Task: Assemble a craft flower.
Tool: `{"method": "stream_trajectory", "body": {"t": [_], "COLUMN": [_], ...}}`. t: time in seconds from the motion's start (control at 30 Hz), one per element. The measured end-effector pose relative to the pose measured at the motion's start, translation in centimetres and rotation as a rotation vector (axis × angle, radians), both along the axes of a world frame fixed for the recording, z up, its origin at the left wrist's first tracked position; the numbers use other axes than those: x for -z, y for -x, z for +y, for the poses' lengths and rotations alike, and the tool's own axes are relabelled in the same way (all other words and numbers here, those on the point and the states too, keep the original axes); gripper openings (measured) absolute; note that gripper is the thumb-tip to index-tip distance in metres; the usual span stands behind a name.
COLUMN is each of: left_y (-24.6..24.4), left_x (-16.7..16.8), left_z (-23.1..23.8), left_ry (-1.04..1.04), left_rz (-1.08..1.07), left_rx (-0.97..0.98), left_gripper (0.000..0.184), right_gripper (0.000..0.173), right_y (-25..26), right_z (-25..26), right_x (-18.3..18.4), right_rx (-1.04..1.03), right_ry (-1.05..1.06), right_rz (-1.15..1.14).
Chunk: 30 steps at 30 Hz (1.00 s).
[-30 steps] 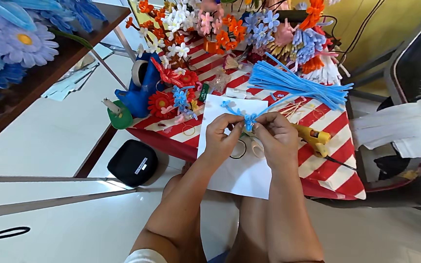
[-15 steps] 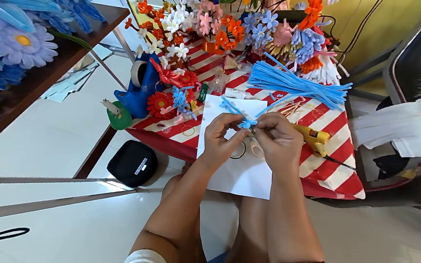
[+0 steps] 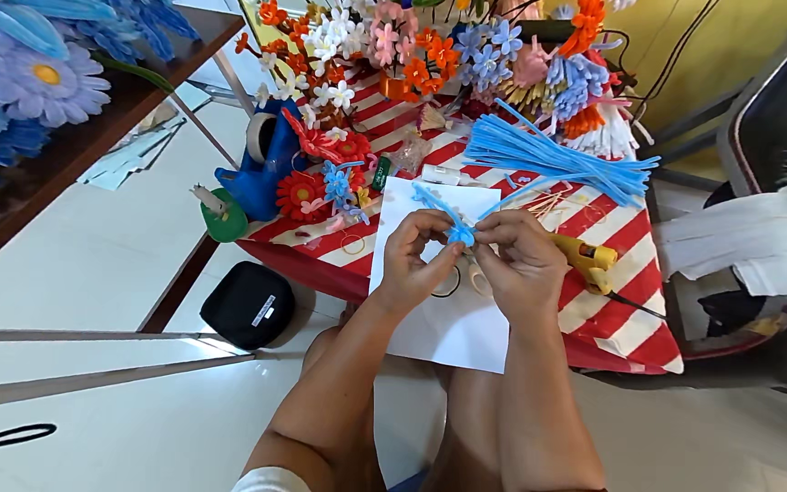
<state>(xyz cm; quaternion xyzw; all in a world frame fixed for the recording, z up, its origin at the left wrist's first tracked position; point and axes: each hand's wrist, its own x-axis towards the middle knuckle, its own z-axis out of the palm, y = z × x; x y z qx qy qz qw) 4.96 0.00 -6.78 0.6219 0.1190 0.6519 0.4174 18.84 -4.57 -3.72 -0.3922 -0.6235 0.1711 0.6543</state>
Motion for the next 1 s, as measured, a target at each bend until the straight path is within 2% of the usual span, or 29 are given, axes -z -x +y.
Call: {"method": "stream_trajectory", "body": {"t": [0.2,0.5,0.63,1.0], "left_y": [-0.11,0.14,0.19,0.39], "left_x": [-0.13,-0.24,-0.29,-0.25], "left_z": [-0.03,-0.22,-0.29,0.00], "left_ry": [0.013,0.127,0.238,0.302], "left_rz": [-0.013,0.002,-0.026,-0.058], "left_rx": [-0.007,0.096,0.151,0.255], "left_gripper": [0.027,0.031,0.028,0.025], "right_gripper": [0.024,0.014,0.013,0.015], "right_y": [-0.51,-0.68,-0.56,-0.68], "right_z": [0.06,0.19,0.25,0.23], "right_x": [-0.04,-0.25,-0.14,-0.26], "right_rx": [-0.020,0.031,0.047,-0.010], "right_ry": [0.004,-0.092,-0.084,0.044], "right_rz": [-0.131,-0.268,-0.248,-0.063]}}
